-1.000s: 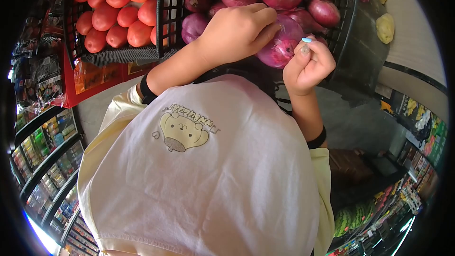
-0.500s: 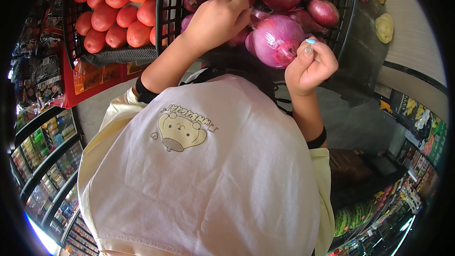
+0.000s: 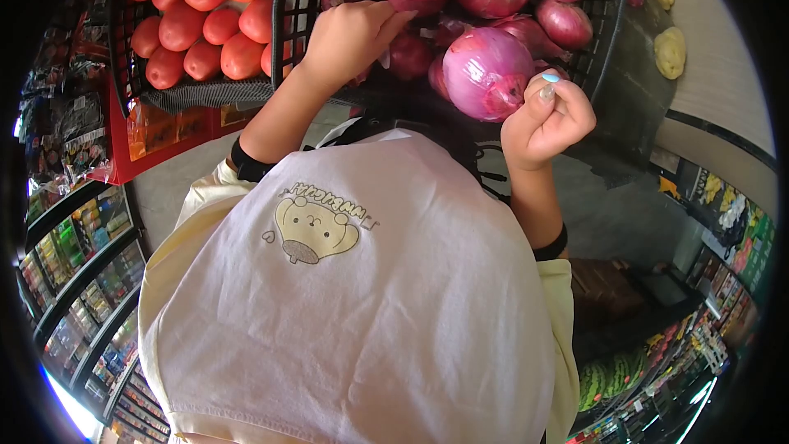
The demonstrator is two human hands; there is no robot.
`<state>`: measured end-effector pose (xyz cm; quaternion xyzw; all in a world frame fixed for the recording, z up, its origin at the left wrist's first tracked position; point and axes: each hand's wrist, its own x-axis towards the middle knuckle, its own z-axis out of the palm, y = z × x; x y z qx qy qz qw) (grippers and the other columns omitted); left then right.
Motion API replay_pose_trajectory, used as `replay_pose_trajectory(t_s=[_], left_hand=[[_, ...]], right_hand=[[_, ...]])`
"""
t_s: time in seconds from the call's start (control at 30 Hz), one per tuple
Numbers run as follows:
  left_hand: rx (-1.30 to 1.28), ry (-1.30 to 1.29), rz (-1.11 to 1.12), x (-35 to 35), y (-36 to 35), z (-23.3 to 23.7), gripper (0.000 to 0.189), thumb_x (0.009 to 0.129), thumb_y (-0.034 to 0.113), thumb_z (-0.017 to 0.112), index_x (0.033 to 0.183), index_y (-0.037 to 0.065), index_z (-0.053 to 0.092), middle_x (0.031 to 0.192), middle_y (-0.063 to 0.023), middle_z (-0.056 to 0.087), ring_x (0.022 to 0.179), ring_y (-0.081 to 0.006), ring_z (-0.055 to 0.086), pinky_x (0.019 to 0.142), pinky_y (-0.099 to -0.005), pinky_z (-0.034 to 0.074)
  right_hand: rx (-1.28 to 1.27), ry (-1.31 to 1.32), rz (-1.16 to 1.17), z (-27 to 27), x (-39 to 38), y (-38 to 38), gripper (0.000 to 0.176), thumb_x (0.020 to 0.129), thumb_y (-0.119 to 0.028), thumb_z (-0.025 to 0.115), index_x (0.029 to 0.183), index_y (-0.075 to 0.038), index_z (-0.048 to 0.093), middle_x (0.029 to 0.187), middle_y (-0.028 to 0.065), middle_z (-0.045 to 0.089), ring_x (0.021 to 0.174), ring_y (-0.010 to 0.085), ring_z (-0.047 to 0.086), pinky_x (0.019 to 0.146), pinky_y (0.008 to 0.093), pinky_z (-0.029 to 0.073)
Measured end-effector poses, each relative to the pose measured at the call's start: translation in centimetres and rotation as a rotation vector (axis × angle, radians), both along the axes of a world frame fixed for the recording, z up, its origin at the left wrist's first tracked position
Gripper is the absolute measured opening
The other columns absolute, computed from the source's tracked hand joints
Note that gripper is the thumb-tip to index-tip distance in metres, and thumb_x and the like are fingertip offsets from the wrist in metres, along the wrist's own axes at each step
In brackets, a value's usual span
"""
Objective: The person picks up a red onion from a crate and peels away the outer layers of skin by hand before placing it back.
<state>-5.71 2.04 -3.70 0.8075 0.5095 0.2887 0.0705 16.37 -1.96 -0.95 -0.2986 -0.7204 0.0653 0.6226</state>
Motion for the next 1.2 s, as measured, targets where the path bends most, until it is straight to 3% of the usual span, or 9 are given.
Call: replay_pose_trajectory(t_s=[0.07,0.13,0.17,0.43,1.03,1.2], left_hand=[[-0.115,-0.143,-0.046,0.6,-0.2,1.2,0.024,0.082,0.025,0.061,0.069,0.005,0.057,0.057,-0.0086,0.056,0.049,-0.0224,0.057,0.044,-0.0323,0.044],[-0.250,-0.470,-0.210,1.7,-0.4,2.7,0.028,0.082,0.026,0.062,0.069,0.002,0.059,0.055,-0.0100,0.054,0.045,-0.0201,0.052,0.045,-0.0317,0.042],[-0.314,-0.508,-0.249,2.1,-0.6,3.5,0.027,0.082,0.025,0.063,0.072,0.001,0.059,0.054,-0.0091,0.053,0.045,-0.0159,0.047,0.046,-0.0301,0.041],[-0.386,-0.520,-0.424,4.0,0.2,3.9,0.024,0.081,0.021,0.063,0.074,-0.002,0.060,0.056,-0.0059,0.054,0.048,-0.0106,0.048,0.047,-0.0267,0.040],[-0.561,-0.664,-0.448,3.9,0.1,3.5,0.019,0.083,0.014,0.058,0.074,-0.003,0.057,0.059,-0.0013,0.050,0.056,-0.0057,0.044,0.052,-0.0246,0.039],[-0.565,-0.683,-0.334,3.4,0.0,3.8,0.020,0.083,0.015,0.057,0.075,-0.002,0.058,0.057,-0.0031,0.049,0.054,-0.0072,0.044,0.050,-0.0260,0.039]], right_hand=[[0.007,-0.007,0.001,-0.2,0.0,0.1,0.017,0.091,-0.003,0.039,0.106,0.002,0.032,0.059,0.0037,0.040,0.049,0.0093,0.034,0.049,0.0239,0.035],[0.013,-0.014,0.000,-0.2,0.0,0.1,0.017,0.091,-0.002,0.039,0.106,0.002,0.033,0.059,0.0034,0.040,0.048,0.0091,0.033,0.049,0.0239,0.035],[0.015,-0.016,0.003,-0.2,-0.1,0.1,0.017,0.091,-0.001,0.039,0.106,0.002,0.033,0.059,0.0032,0.040,0.048,0.0090,0.033,0.049,0.0240,0.035],[0.034,-0.050,0.012,-0.3,-0.2,0.0,0.018,0.090,0.001,0.039,0.107,0.002,0.033,0.060,0.0033,0.041,0.048,0.0090,0.035,0.047,0.0241,0.035],[0.038,-0.057,0.028,-0.5,-0.1,0.0,0.019,0.090,0.001,0.039,0.107,0.003,0.033,0.062,0.0046,0.042,0.049,0.0091,0.037,0.048,0.0232,0.036],[0.053,-0.048,0.026,-0.5,-0.1,0.0,0.018,0.091,-0.001,0.040,0.107,0.004,0.034,0.064,0.0055,0.042,0.050,0.0093,0.037,0.049,0.0232,0.037]])
